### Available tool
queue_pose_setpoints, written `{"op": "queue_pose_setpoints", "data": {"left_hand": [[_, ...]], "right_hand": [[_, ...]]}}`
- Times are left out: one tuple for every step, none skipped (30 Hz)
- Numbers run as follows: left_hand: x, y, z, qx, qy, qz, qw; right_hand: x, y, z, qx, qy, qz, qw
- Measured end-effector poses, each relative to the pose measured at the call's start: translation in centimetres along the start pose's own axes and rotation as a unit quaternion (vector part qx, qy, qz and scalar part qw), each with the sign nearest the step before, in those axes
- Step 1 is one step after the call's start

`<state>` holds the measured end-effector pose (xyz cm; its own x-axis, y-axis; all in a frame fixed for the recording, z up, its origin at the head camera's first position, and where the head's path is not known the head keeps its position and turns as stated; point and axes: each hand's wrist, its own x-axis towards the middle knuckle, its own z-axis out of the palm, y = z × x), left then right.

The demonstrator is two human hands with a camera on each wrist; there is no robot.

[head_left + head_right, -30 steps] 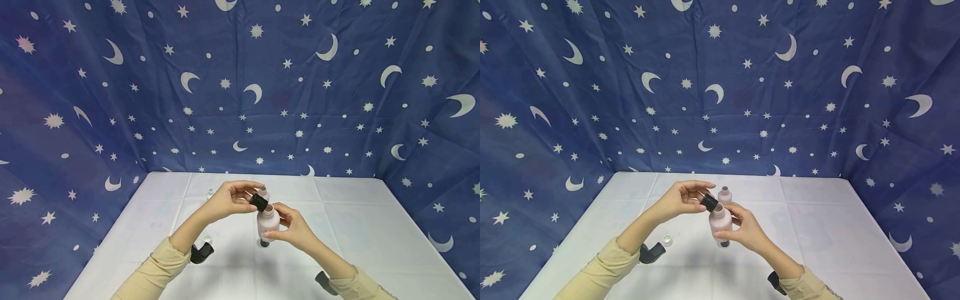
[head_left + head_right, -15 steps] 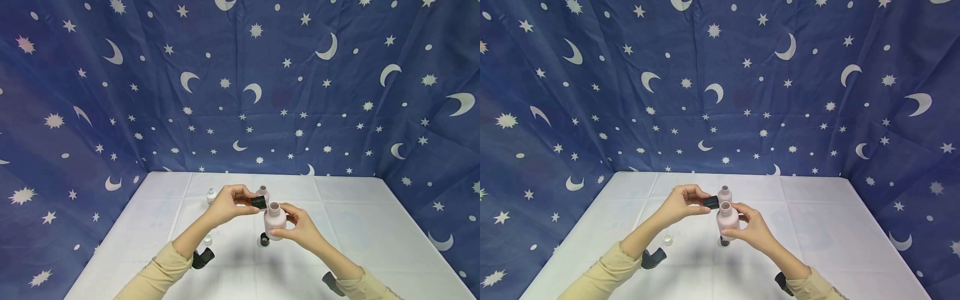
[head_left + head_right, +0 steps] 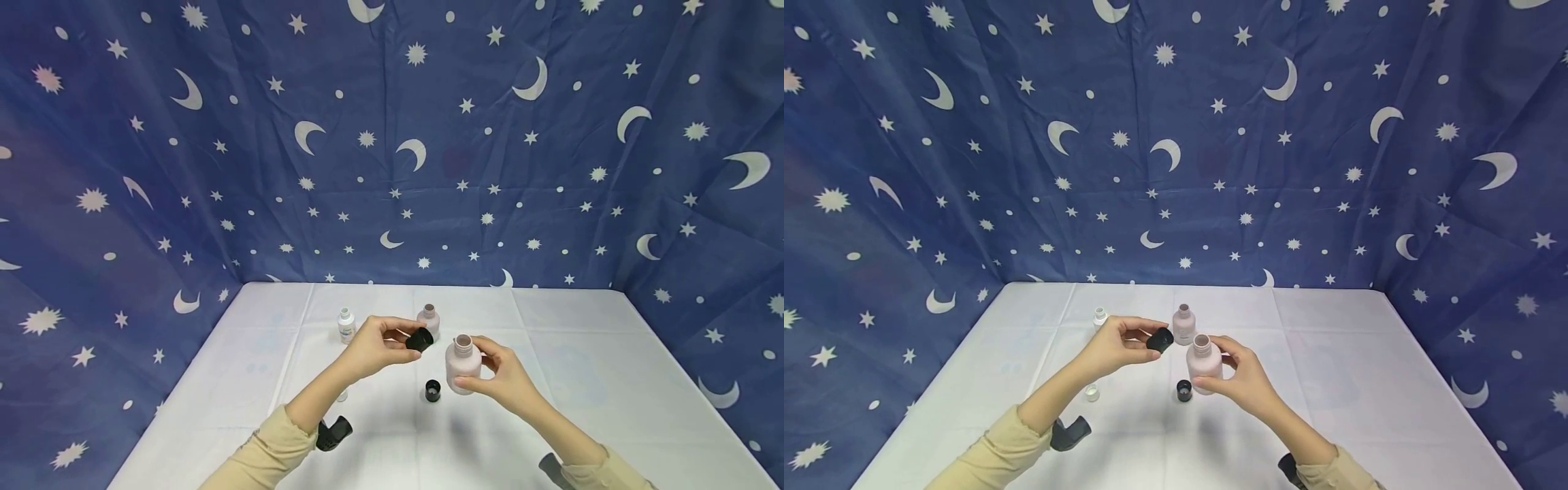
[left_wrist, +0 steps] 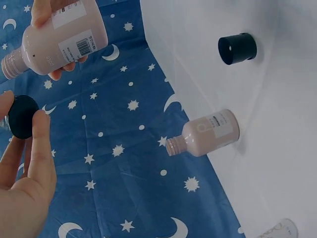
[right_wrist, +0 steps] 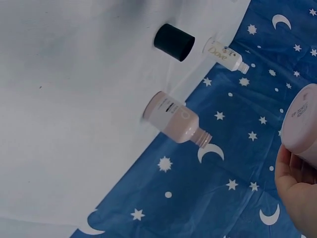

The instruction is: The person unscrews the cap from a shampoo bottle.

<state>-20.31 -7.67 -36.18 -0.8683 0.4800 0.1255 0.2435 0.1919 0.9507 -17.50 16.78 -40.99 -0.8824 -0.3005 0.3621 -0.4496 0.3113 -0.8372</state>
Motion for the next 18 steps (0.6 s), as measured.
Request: {"op": "queue_pose_setpoints", "data": {"left_hand": [[0.0, -0.1, 0.1, -0.002, 0.0, -0.003, 1.0], [-0.1, -0.2, 0.1, -0.004, -0.002, -0.005, 1.0], [-0.1, -0.3, 0.2, -0.007, -0.003, -0.006, 1.0], [-0.1, -0.4, 0.3, -0.007, -0.004, -0.006, 0.9999], [-0.2, -0.5, 0.4, -0.007, -0.005, -0.005, 0.9999], [-0.2, -0.7, 0.5, -0.004, -0.006, -0.002, 1.0], [-0.2, -0.8, 0.6, -0.001, -0.006, 0.001, 1.0], [-0.2, -1.0, 0.8, 0.003, -0.006, 0.004, 1.0], [-0.3, -1.2, 0.9, 0.007, -0.004, 0.006, 1.0], [-0.3, -1.4, 1.0, 0.009, -0.002, 0.008, 0.9999], [-0.3, -1.5, 1.1, 0.011, 0.0, 0.01, 0.9999], [-0.3, -1.7, 1.2, 0.014, 0.002, 0.012, 0.9998], [-0.3, -1.9, 1.3, 0.015, 0.003, 0.013, 0.9998], [-0.3, -2.0, 1.3, 0.016, 0.004, 0.013, 0.9998], [-0.4, -2.2, 1.4, 0.016, 0.006, 0.014, 0.9998], [-0.4, -2.3, 1.4, 0.016, 0.007, 0.015, 0.9997], [-0.4, -2.5, 1.5, 0.016, 0.008, 0.017, 0.9997], [-0.5, -2.6, 1.5, 0.017, 0.01, 0.017, 0.9997]], "right_hand": [[-0.1, 0.1, -0.1, -0.002, 0.002, -0.001, 1.0], [-0.2, 0.2, -0.1, -0.005, 0.006, -0.002, 1.0], [-0.2, 0.4, -0.2, -0.007, 0.01, -0.003, 1.0], [-0.3, 0.5, -0.2, -0.008, 0.012, -0.004, 1.0], [-0.3, 0.6, -0.3, -0.008, 0.013, -0.003, 1.0], [-0.4, 0.8, -0.4, -0.007, 0.014, -0.001, 1.0], [-0.4, 0.9, -0.4, -0.007, 0.015, 0.005, 1.0], [-0.4, 1.0, -0.5, -0.007, 0.015, 0.012, 1.0], [-0.4, 1.1, -0.7, -0.007, 0.014, 0.017, 1.0], [-0.4, 1.3, -0.8, -0.006, 0.014, 0.018, 1.0], [-0.4, 1.5, -1.0, -0.008, 0.016, 0.019, 1.0], [-0.4, 1.7, -1.1, -0.012, 0.019, 0.018, 1.0], [-0.4, 2.0, -1.3, -0.017, 0.022, 0.014, 1.0], [-0.4, 2.2, -1.5, -0.022, 0.026, 0.01, 0.999], [-0.3, 2.4, -1.6, -0.027, 0.03, 0.004, 0.999], [-0.3, 2.7, -1.8, -0.032, 0.033, 0.001, 0.999], [-0.3, 2.9, -1.9, -0.035, 0.037, 0.002, 0.999], [-0.2, 3.0, -2.0, -0.037, 0.038, 0.005, 0.999]]}}
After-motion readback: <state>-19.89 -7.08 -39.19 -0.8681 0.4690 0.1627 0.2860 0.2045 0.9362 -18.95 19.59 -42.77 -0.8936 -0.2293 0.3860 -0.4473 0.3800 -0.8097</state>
